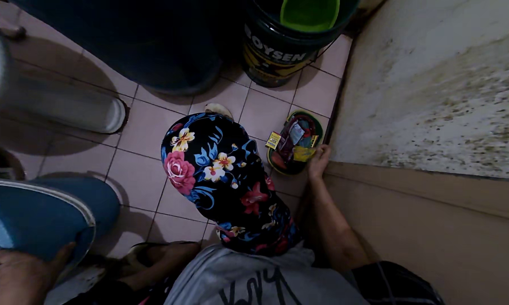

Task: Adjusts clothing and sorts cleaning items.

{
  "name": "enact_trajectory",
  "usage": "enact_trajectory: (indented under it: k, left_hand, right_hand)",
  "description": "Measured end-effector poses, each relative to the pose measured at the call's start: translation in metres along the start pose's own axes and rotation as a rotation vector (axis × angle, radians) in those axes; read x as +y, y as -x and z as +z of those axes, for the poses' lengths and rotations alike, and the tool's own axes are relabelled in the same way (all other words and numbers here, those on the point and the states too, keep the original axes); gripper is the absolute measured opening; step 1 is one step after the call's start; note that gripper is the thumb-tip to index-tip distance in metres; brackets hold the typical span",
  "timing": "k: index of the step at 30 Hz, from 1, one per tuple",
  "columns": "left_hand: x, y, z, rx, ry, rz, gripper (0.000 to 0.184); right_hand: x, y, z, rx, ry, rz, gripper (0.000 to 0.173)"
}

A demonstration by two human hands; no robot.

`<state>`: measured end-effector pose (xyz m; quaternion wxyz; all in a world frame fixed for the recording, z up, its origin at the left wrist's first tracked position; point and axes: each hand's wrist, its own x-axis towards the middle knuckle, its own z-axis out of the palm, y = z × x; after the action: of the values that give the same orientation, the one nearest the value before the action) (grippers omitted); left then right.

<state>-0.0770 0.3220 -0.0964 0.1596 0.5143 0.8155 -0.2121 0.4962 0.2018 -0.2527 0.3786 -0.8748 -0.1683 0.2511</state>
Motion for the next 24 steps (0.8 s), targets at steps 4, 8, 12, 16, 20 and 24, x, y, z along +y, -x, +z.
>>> enact_trajectory:
  k: [4,8,12,16,20,24]
  left_hand:
    - [-0.003,-0.004,0.001,-0.005,-0.007,0.010,0.101]
    - [-0.005,0.002,-0.003,0.017,0.125,0.051,0.100]
    - [0.021,0.014,0.007,0.264,0.184,0.485,0.085]
    - [0.097,0.043,0.038,-0.153,0.170,0.751,0.057]
    - [0.168,0.069,0.081,-0.677,0.184,0.777,0.038]
    - [0.187,0.105,0.077,-0.808,0.215,0.590,0.032]
  right_hand:
    - [0.004,-0.018,0.002,0.142,-0.182,0.125,0.040]
    - [-0.026,-0.017,-0.011,0.254,-0.228,0.103,0.037]
    - [-0.060,-0.019,-0.030,0.123,-0.162,-0.140,0.034]
    - [-0.084,-0.006,-0.020,-0.563,0.063,-0.140,0.030]
    - [-0.080,0.052,0.043,-0.990,0.261,-0.055,0.029]
    - [-0.130,0.108,0.051,-1.130,0.314,0.034,0.033]
